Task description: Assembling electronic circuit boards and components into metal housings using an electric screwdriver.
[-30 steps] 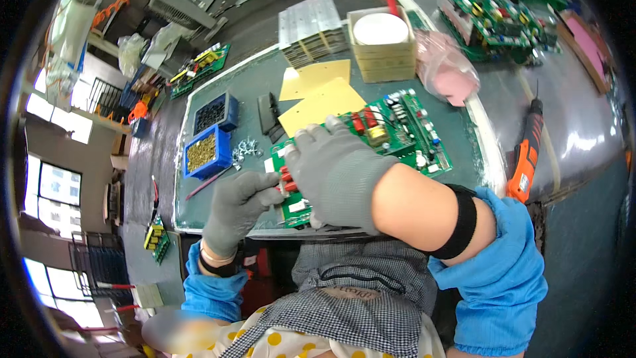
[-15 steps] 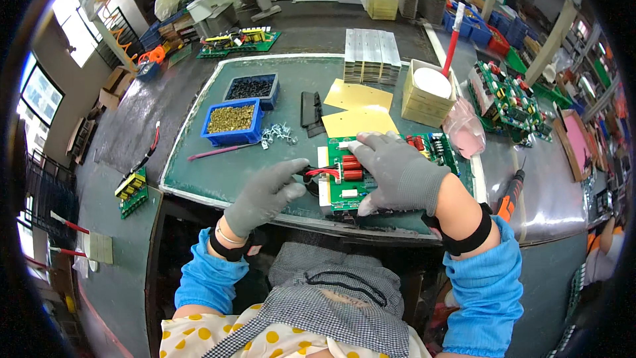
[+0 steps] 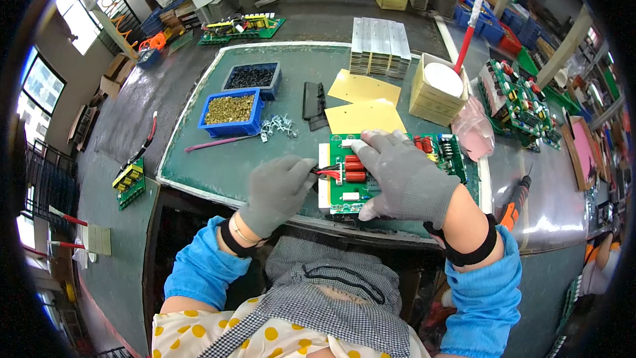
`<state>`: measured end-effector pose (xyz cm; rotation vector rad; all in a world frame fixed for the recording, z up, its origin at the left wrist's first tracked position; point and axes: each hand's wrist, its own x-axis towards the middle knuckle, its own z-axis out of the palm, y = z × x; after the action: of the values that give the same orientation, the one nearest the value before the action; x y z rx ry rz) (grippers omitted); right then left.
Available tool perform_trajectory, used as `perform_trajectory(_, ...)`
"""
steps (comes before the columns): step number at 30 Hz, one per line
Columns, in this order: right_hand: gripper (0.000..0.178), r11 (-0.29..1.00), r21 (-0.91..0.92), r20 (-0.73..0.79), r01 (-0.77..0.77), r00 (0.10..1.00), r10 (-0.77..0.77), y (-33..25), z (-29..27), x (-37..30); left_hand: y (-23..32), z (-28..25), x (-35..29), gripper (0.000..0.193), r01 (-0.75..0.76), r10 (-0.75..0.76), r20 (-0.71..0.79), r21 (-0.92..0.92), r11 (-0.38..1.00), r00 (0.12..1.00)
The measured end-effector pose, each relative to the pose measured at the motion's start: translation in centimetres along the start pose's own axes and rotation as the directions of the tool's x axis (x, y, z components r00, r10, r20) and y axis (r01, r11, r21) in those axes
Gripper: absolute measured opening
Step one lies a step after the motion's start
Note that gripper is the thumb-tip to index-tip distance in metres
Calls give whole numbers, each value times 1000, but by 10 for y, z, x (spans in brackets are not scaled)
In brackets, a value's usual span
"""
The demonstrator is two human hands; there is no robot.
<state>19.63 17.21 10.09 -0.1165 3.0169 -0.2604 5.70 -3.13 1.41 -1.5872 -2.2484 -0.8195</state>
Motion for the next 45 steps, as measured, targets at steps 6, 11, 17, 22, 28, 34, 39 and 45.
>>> perform_trajectory(6, 102, 1000, -19, -1, -23, 1000, 23, -7, -4, 2, 21, 7, -11, 25, -40, 35, 23, 240, 970, 999)
perform_trajectory(11, 102, 997, -36, 51, -62, 997, 64, -8, -4, 4, 29, 11, -19, 35, -63, 45, 66, 314, 947, 997)
perform_trajectory(17, 110, 998, -20, 4, -68, 998, 68, -9, 1, 3, 35, 18, -29, 50, 91, -90, -12, 216, 972, 996)
perform_trajectory(22, 103, 998, 4, 32, -63, 997, 63, -7, -2, 4, 22, 19, -16, 45, 69, -74, 74, 63, 996, 995)
perform_trajectory(28, 104, 988, 16, 17, -151, 988, 151, -10, -3, 1, 17, 13, -1, 43, 67, -101, 254, 142, 988, 962)
perform_trajectory(34, 105, 991, 23, 22, -130, 991, 130, -9, -6, 1, -33, -20, 8, 45, 159, -114, 205, -216, 963, 972)
perform_trajectory(39, 106, 988, -16, 84, -155, 984, 155, -9, -8, 1, -128, -71, 62, 40, 387, -423, 279, 175, 905, 862)
perform_trajectory(45, 105, 992, -1, 47, -128, 991, 128, -7, -4, 0, -170, -58, 96, 37, 305, -416, 522, 288, 908, 744)
